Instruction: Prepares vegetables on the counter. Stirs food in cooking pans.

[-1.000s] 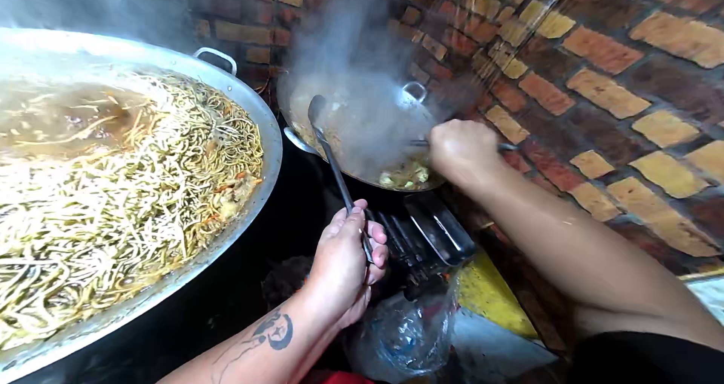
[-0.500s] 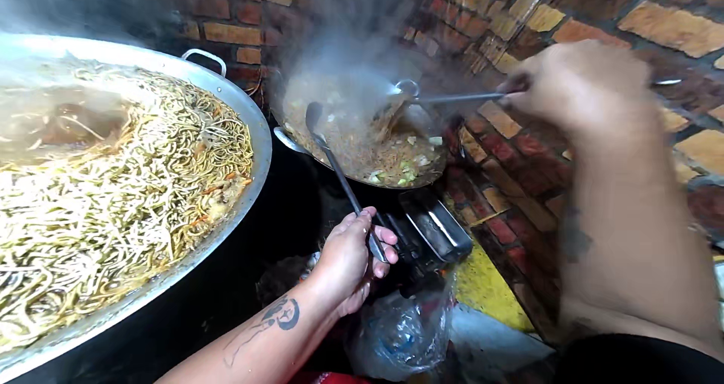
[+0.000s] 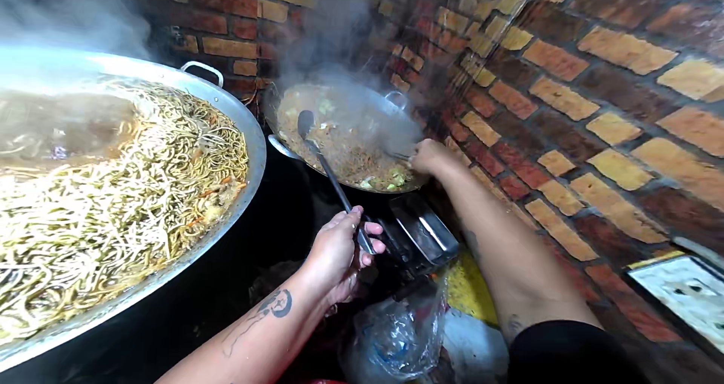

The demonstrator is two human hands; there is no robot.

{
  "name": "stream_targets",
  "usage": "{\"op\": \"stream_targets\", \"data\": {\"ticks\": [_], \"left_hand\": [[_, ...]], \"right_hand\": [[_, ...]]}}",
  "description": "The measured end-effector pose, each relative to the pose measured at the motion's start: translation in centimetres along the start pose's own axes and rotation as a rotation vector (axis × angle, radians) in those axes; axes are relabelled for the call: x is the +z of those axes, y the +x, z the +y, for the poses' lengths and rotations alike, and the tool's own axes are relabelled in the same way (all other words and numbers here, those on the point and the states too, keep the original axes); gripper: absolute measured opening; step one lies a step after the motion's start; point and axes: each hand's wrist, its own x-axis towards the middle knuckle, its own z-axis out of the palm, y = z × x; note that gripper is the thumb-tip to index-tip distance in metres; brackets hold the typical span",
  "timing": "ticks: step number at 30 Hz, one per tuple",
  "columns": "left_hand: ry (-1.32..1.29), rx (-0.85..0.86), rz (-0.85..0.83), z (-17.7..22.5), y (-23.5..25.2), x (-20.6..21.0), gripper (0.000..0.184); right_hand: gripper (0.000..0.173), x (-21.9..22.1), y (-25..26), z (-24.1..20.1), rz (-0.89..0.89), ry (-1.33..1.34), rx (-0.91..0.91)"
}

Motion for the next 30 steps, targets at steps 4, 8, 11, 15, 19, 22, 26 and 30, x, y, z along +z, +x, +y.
{"op": "stream_targets", "data": {"ticks": [4,8,11,15,19,22,26,30], "left_hand": [[-0.008,0.004,0.007,-0.2,-0.2,-0.4,0.032],[-0.013,0.002,0.004,-0.1,-0.5,-0.1,0.032],[-0.025,0.005,0.0,-0.1,-0.6,0.1,0.033],[-0.051,0.009,0.015,0.0,-0.8,0.4,0.032],[-0.046,0.002,0.045,0.0,-1.4,0.3,0.032],[-0.046,-0.006,0.056,0.1,-1.9,0.0,0.033],[-0.027,-0.001,0.039,-0.1,-2.3,-0.5,0.037],[0.004,-0.013,0.023,-0.6,-2.6,-0.9,0.045]], "right_hand": [[0.032,1.0,2.7,3.6,-0.073,0.153,-0.093],[0.025,0.4,0.3,6.9,-0.137,0.373,0.026],[0.024,-0.9,-1.1,7.8,-0.142,0.486,0.095],[0.024,-3.8,-1.5,8.7,-0.125,0.529,0.075],[0.02,-7.4,-2.8,8.1,-0.084,0.467,0.042],[0.019,-9.9,-3.9,7.2,-0.017,0.362,0.022],[0.022,-12.4,-4.9,6.4,0.16,0.184,-0.055],[0.022,-12.9,-6.3,4.6,0.308,0.0,-0.153]]}}
